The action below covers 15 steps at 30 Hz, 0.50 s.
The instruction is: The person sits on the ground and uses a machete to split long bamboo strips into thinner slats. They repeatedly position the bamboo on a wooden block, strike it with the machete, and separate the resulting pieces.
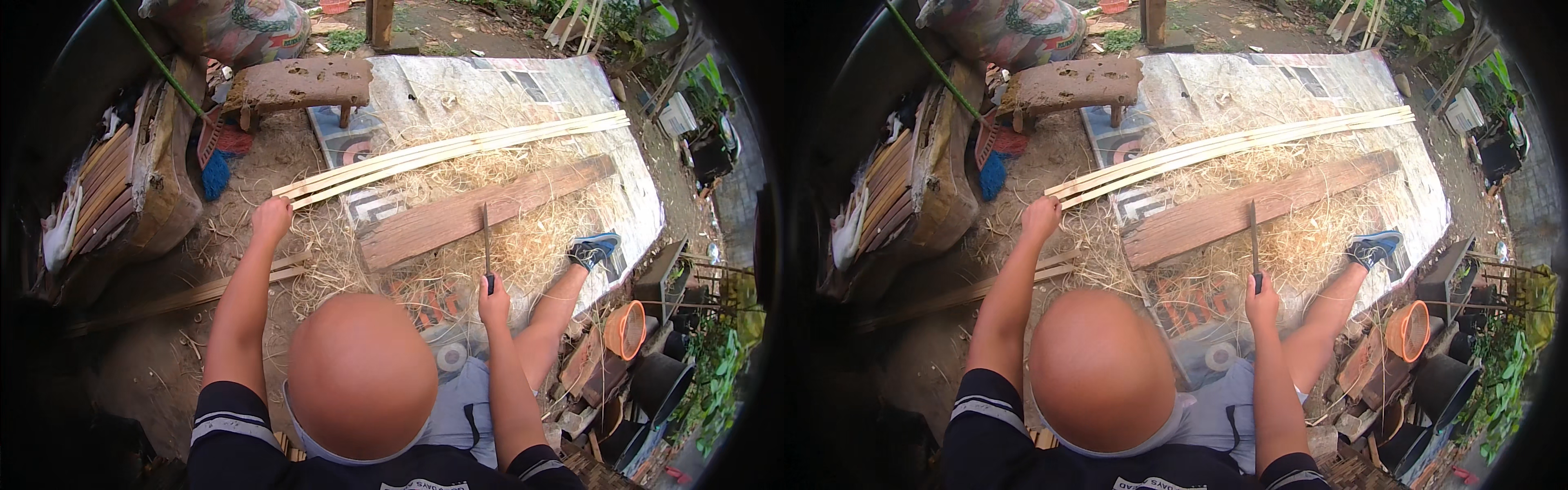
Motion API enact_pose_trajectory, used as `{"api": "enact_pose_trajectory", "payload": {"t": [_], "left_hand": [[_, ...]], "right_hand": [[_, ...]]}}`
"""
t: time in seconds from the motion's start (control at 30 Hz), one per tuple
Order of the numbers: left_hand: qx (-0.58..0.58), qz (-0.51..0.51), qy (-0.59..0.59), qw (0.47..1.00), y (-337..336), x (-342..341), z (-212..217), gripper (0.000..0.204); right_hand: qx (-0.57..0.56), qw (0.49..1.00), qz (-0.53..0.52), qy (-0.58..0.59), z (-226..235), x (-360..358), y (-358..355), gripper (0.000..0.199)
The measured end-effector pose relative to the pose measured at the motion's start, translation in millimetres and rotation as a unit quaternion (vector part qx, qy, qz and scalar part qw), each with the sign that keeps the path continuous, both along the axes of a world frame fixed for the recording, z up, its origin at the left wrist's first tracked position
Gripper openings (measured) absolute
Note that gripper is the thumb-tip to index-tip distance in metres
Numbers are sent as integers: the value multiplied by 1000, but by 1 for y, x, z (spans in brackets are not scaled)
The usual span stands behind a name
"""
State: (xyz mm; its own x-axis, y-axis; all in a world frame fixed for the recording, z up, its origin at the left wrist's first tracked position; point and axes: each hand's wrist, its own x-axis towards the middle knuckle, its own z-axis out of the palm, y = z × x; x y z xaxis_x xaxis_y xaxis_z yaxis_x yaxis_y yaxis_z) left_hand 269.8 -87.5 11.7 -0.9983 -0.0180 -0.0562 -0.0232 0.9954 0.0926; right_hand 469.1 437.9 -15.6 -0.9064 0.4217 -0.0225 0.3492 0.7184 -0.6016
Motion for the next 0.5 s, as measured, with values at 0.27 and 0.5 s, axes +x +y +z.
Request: {"api": "enact_pose_trajectory", "payload": {"t": [0.27, 0.5], "left_hand": [[-32, -14, -27, 999, 54, -65, -31, 43], [-33, 16, -37, 999, 38, -78, -33, 40]], "right_hand": [[-1, 1000, -16, -17, -1, 2, 0, 40], [-7, 999, -17, -37, -9, 2, -2, 45]]}}
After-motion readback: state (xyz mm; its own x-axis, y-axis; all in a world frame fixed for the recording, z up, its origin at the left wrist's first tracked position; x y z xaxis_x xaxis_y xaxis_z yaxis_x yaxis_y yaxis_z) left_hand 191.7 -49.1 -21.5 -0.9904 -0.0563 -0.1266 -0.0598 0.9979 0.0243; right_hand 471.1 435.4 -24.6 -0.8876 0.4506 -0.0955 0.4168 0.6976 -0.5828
